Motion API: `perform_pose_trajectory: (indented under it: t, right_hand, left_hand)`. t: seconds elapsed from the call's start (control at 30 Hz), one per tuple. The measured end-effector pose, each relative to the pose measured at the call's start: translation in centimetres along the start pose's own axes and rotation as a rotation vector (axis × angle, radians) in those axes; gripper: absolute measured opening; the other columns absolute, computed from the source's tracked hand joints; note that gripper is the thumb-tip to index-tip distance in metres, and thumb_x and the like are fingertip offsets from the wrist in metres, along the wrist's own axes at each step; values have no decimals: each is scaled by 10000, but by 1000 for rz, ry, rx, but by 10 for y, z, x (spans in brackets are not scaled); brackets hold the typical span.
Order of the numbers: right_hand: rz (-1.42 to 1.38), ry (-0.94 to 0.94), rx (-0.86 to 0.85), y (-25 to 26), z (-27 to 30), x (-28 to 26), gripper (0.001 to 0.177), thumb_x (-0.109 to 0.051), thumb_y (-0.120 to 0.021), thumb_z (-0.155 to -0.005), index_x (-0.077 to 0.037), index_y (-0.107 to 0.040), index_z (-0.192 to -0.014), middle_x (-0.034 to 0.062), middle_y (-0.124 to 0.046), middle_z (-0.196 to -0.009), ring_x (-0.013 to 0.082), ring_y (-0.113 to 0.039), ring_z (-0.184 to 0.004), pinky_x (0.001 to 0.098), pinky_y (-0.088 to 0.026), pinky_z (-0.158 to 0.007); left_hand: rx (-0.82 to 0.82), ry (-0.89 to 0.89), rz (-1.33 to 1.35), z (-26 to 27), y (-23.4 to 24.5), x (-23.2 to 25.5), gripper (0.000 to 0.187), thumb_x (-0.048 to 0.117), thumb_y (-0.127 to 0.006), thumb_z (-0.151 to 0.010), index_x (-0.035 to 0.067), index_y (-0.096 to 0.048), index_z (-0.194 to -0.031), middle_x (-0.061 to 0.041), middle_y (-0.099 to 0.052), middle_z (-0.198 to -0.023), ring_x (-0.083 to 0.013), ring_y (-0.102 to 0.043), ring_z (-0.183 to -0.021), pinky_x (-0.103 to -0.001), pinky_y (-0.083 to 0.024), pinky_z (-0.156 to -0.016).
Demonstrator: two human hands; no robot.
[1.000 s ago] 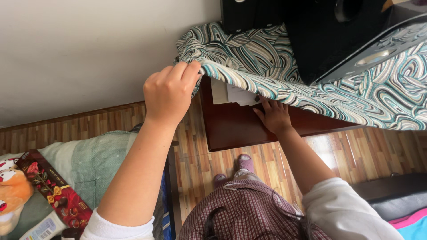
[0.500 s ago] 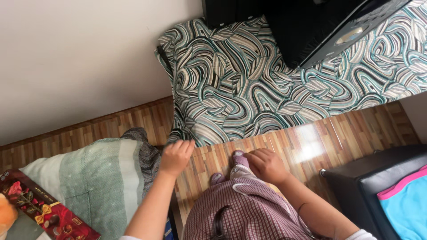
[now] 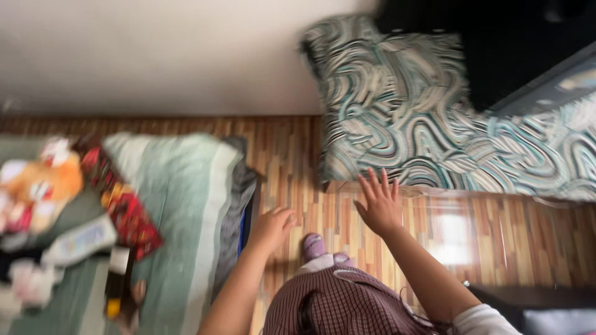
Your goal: The person smooths a patterned cloth over a cabinet, tucks papers underneath it, wipes a stuffed animal with a cloth, and arranges stuffed animals on top of the speakers by hand.
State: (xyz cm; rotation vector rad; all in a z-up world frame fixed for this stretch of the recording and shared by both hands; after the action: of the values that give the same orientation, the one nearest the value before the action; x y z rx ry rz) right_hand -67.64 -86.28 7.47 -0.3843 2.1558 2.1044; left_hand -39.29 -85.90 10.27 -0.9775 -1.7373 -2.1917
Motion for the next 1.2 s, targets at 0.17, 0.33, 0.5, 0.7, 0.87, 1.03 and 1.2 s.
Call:
perform_pose_trajectory:
  t: [0.17,0.33,0.5,0.7,0.87,1.03,1.2]
  right_hand:
    - [-45,217,-56,-11,1,-37,719,-385,-694,-873,-203,-415,-1510,134,-278,-1639,458,-148,-1520,614,-150,-1202]
    - [-378,501,4,31,20,-149,634,-229,-698,-875,-123,-480,-1461,197,-353,-1626,473,-266,-1523,544,-297,-1182]
    - [-625,795,-210,58,80,-285,536,-175,-703,-912,-88,-507,-1403,199,-374,-1622,422,-403,-1460,490,-416,-1130]
    - [-545,902,-517,39,160,-392,523,-195,-687,-912,-129,-506,-1398,143,-373,-1630,350,-575,-1292,429,-553,-946]
    - [-666,1078,-561,16,240,-480,485,-158,-669,-946,-105,-519,-1404,147,-522,-1488,321,-651,-1195,407,-579,-900]
    - [-785,1052,-725,-14,327,-564,473,-144,-662,-940,-111,-530,-1392,110,-608,-1345,248,-696,-1129,363,-607,-852]
    - [-807,1015,-958,-42,382,-619,460,-114,-638,-952,-112,-512,-1394,79,-637,-1334,199,-692,-1083,342,-592,-846]
  left_hand:
    - [376,192,150,102,44,0,235,150,-697,-894,111,-698,-1125,-87,-711,-1190,-325,-696,-1042,-415,-570,-862]
    - [688,422,219,219,53,10,210,124,-664,-929,112,-663,-1138,-77,-676,-1216,-248,-740,-937,-388,-578,-792]
    - [884,619,192,350,51,8,217,127,-660,-932,122,-675,-1149,-72,-656,-1236,-220,-744,-892,-371,-573,-792]
    - [1159,866,257,518,32,-7,231,152,-649,-963,121,-681,-1190,-66,-644,-1257,-202,-724,-894,-334,-586,-807]
    - [1232,1009,339,645,12,-29,231,154,-624,-980,113,-672,-1203,-63,-608,-1313,-196,-722,-926,-333,-582,-798]
    - [1345,1001,269,772,13,-43,260,131,-618,-972,104,-670,-1225,-87,-632,-1285,-197,-720,-961,-339,-596,-817]
    - [1435,1104,267,859,6,-53,237,165,-628,-986,103,-675,-1210,-91,-655,-1267,-202,-737,-916,-331,-599,-787]
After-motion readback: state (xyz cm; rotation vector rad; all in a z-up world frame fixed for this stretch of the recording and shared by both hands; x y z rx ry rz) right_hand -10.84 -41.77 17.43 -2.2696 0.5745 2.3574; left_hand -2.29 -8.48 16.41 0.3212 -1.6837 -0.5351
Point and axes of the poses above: each hand's wrist, its own z-axis away from the middle knuckle, its own y-axis out of the back of the hand, x = y × z, the point moved 9 cm from there along -z, towards the middle knuckle
